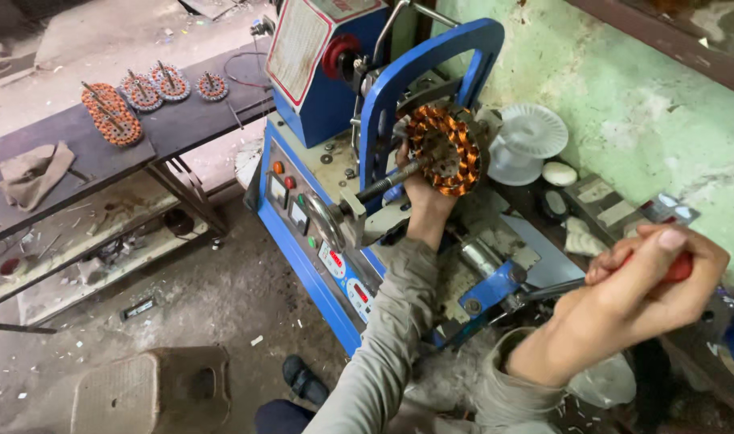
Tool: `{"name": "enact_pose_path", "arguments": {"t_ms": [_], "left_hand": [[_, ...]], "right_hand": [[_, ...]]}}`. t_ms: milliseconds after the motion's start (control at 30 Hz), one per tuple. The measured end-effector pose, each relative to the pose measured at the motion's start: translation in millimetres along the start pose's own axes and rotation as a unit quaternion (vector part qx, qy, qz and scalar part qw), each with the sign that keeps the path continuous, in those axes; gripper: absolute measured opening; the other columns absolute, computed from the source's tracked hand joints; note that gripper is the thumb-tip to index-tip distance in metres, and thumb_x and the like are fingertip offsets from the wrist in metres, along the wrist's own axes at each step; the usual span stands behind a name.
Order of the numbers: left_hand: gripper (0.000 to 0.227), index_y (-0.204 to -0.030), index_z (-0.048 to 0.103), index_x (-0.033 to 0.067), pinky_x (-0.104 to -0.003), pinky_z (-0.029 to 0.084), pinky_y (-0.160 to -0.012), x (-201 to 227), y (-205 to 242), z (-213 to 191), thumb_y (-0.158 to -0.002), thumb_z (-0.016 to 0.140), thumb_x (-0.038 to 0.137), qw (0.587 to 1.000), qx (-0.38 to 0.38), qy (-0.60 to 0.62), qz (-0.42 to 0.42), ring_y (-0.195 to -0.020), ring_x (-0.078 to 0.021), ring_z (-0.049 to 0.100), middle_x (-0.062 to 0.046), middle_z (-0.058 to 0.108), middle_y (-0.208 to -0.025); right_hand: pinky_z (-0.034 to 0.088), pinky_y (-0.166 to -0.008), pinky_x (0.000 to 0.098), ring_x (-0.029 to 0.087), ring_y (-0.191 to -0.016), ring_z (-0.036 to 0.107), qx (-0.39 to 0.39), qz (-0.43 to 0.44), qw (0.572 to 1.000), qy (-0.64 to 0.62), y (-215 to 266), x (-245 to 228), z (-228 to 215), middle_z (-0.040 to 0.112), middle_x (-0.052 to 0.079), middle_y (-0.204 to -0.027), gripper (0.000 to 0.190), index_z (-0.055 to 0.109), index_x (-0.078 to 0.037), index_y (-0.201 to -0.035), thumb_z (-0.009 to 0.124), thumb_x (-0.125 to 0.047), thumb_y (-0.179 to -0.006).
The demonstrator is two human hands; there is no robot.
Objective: The person operates a blue stator winding machine to wind copper wire onto a motor stator core. They repeatedly press a green button to start the machine, then manually adjust the copper coils with their fingers while the machine runs. The person uses a red-handled lever to secure the stator and continues the winding process throughout the clip.
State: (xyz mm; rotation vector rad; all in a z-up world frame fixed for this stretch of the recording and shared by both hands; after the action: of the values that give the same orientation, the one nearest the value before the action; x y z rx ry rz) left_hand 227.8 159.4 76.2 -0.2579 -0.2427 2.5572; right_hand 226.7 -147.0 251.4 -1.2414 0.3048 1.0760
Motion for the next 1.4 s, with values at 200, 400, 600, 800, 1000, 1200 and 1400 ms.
{"name": "enact_pose_path", "arguments": {"t_ms": [200,400,600,800,1000,1200,1400], "left_hand": [[0.066,-0.137,0.060,0.0073,-0.048,0.049,-0.108,-1,-13,6,-0.090,0.059,0.054,0.999,0.047,0.015,0.023,-0.120,-0.0340,0.062,-0.015,0.064,-0.134],[0.061,-0.135,0.061,0.0073,-0.046,0.052,-0.105,2,-10,-14,-0.093,0.058,0.052,0.995,0.088,0.017,0.035,-0.115,-0.0321,0.065,-0.014,0.066,-0.129],[0.063,-0.134,0.060,0.0074,-0.047,0.050,-0.107,-5,-9,-5,-0.091,0.057,0.053,0.998,0.064,0.016,0.016,-0.118,-0.0331,0.063,-0.015,0.065,-0.131],[0.065,-0.137,0.059,0.0101,-0.048,0.048,-0.106,1,-8,-12,-0.090,0.060,0.056,0.995,0.101,0.000,0.007,-0.120,-0.0330,0.061,-0.013,0.062,-0.134],[0.064,-0.138,0.059,0.0119,-0.050,0.049,-0.108,1,-13,5,-0.089,0.057,0.054,0.997,0.064,0.034,0.007,-0.122,-0.0341,0.061,-0.013,0.060,-0.138],[0.066,-0.135,0.062,0.0099,-0.049,0.053,-0.105,-2,-5,0,-0.086,0.060,0.054,0.997,0.067,0.027,0.014,-0.118,-0.0331,0.065,-0.014,0.065,-0.132],[0.055,-0.129,0.064,0.0077,-0.048,0.054,-0.098,-7,-14,-33,-0.098,0.064,0.053,0.999,-0.016,0.031,-0.009,-0.107,-0.0328,0.067,-0.013,0.068,-0.122]], "right_hand": [[0.033,-0.055,0.0233,0.009,-0.062,0.041,-0.005,0.012,1.000,0.018,-8,-19,21,0.048,0.006,-0.081,0.023,0.052,0.002,-0.109,0.055,-0.020,-0.115],[0.033,-0.054,0.0233,0.011,-0.063,0.042,0.025,-0.012,1.000,-0.004,4,20,-7,0.052,0.010,-0.091,0.024,0.054,0.003,-0.109,0.055,-0.020,-0.115],[0.037,-0.058,0.0274,0.013,-0.061,0.046,-0.100,0.031,0.990,-0.095,-35,-22,35,0.051,0.009,-0.075,0.029,0.054,0.003,-0.104,0.057,-0.022,-0.117],[0.032,-0.056,0.0280,0.011,-0.058,0.039,-0.091,0.061,0.986,0.123,-36,-29,29,0.050,0.008,-0.070,0.044,0.054,0.002,-0.083,0.051,-0.025,-0.117],[0.028,-0.052,0.0244,0.009,-0.055,0.035,-0.050,0.028,0.998,0.034,-13,-22,19,0.044,0.006,-0.067,0.053,0.046,0.002,-0.079,0.053,-0.027,-0.124],[0.031,-0.053,0.0281,0.009,-0.052,0.038,-0.099,-0.021,0.948,0.301,13,-33,14,0.040,0.003,-0.058,0.042,0.046,-0.001,-0.074,0.048,-0.021,-0.111],[0.041,-0.049,0.0328,0.014,-0.049,0.050,-0.534,-0.095,0.833,0.106,103,11,-33,0.049,0.005,-0.055,0.037,0.052,-0.004,-0.070,0.052,-0.021,-0.103]]}}
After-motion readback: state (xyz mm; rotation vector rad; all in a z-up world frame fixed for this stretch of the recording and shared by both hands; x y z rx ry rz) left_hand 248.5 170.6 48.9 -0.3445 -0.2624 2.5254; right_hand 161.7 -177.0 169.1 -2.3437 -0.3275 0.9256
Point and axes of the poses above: each hand's wrist, its own y-axis away from the middle knuckle, its own z-axis out of the palm, x = y × z, the point moved 7 cm from there along -y, towards the middle knuckle
